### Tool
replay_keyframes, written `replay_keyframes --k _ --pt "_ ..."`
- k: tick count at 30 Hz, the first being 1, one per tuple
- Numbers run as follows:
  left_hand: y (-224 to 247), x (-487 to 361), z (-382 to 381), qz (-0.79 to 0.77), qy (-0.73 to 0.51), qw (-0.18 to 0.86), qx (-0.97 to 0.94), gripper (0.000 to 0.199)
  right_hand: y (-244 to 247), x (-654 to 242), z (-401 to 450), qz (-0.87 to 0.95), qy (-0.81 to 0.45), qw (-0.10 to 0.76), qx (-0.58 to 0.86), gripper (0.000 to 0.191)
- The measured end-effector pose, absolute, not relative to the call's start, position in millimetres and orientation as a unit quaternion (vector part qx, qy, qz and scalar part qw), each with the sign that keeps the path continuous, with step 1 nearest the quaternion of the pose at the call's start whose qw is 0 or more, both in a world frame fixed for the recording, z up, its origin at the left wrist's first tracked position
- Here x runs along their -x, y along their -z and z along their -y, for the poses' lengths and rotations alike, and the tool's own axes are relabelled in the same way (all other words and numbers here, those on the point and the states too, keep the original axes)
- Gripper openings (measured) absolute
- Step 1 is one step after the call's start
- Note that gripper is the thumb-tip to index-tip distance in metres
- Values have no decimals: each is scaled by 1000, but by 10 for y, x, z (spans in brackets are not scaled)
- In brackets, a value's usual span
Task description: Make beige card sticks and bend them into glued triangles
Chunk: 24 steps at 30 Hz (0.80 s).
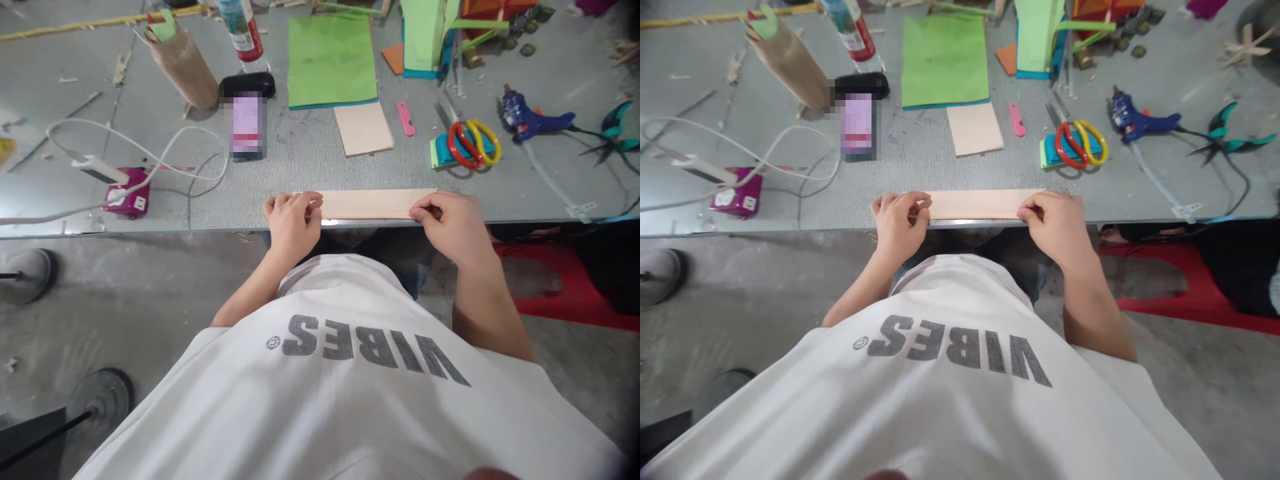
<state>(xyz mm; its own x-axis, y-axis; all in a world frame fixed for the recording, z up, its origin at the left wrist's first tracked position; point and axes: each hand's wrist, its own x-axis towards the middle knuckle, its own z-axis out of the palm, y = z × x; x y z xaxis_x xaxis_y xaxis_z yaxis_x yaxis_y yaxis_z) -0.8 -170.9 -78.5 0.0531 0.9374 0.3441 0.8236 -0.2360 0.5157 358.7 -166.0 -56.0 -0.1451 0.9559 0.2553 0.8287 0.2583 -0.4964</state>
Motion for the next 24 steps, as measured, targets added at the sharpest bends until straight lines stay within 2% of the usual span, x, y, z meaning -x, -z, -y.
replay_keyframes --k 7,13,24 --pt "868 76 1735 -608 -332 38 -720 31 597 -3667 1663 702 -139 289 636 24" --pt "870 203 1749 -607 -333 43 -720 39 691 -3685 1679 694 -139 303 638 12" --pt "924 178 1983 -513 -273 53 -812 55 676 -3714 1657 681 -149 316 644 17"
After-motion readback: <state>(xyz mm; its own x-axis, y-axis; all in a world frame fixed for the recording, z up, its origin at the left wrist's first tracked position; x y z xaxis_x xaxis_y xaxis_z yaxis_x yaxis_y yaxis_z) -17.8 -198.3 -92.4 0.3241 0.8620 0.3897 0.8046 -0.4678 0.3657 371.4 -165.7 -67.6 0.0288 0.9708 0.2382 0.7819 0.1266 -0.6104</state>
